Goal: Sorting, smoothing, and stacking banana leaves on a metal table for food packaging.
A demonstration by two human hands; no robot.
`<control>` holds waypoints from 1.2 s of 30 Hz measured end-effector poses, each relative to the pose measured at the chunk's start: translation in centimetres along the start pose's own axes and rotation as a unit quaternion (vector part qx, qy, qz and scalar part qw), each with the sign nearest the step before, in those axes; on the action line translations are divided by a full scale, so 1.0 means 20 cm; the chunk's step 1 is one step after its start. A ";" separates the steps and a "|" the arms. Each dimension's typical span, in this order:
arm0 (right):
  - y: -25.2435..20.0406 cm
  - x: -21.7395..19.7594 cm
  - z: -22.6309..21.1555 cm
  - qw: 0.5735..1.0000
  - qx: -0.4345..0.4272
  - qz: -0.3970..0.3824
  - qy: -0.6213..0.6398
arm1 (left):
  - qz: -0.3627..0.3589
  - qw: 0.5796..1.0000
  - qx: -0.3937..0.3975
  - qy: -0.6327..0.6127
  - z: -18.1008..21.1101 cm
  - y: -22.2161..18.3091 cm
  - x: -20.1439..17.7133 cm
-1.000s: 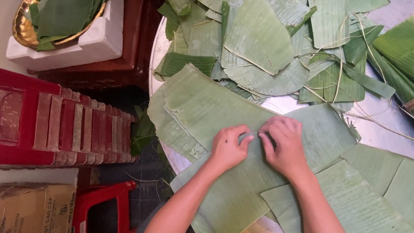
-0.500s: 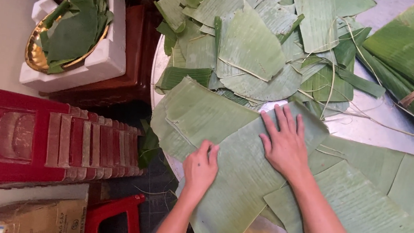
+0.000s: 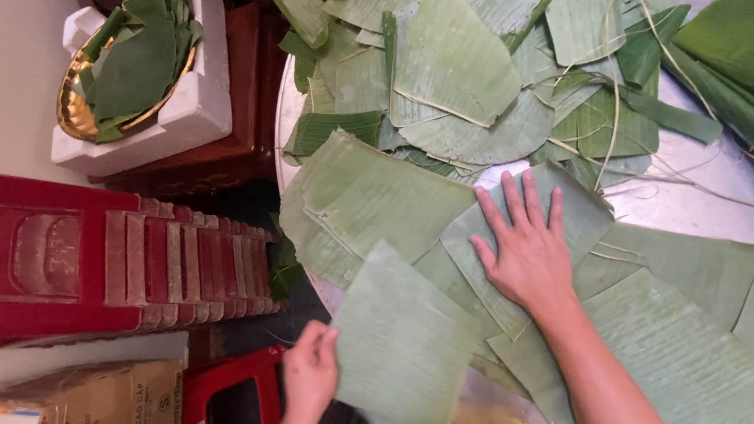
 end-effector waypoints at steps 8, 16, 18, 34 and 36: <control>0.02 -0.05 0.00 0.991 -0.021 0.027 0.126 | 0.031 0.991 0.055 -0.119 0.30 0.08 -0.72; 0.01 0.17 0.17 0.753 0.096 -0.146 0.634 | 0.148 0.911 0.308 -0.231 1.30 0.46 -0.67; -0.03 0.20 0.28 0.686 0.116 -0.152 0.702 | 0.126 0.915 0.240 -0.298 1.35 0.57 -0.45; -0.07 -0.04 0.41 0.408 0.129 -0.091 0.899 | -0.207 0.851 0.118 -0.468 0.81 0.65 0.88; -0.07 -0.01 0.38 0.421 0.109 -0.111 0.894 | -0.205 0.856 0.144 -0.452 0.84 0.68 0.86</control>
Point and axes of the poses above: each hand's wrist, its own y-axis towards the middle knuckle, its own x-axis out of the palm, z = x × y, the point moved 10 cm from there along y, towards the middle knuckle, and after that the axes turned 8 degrees about x, right-handed, at the moved point
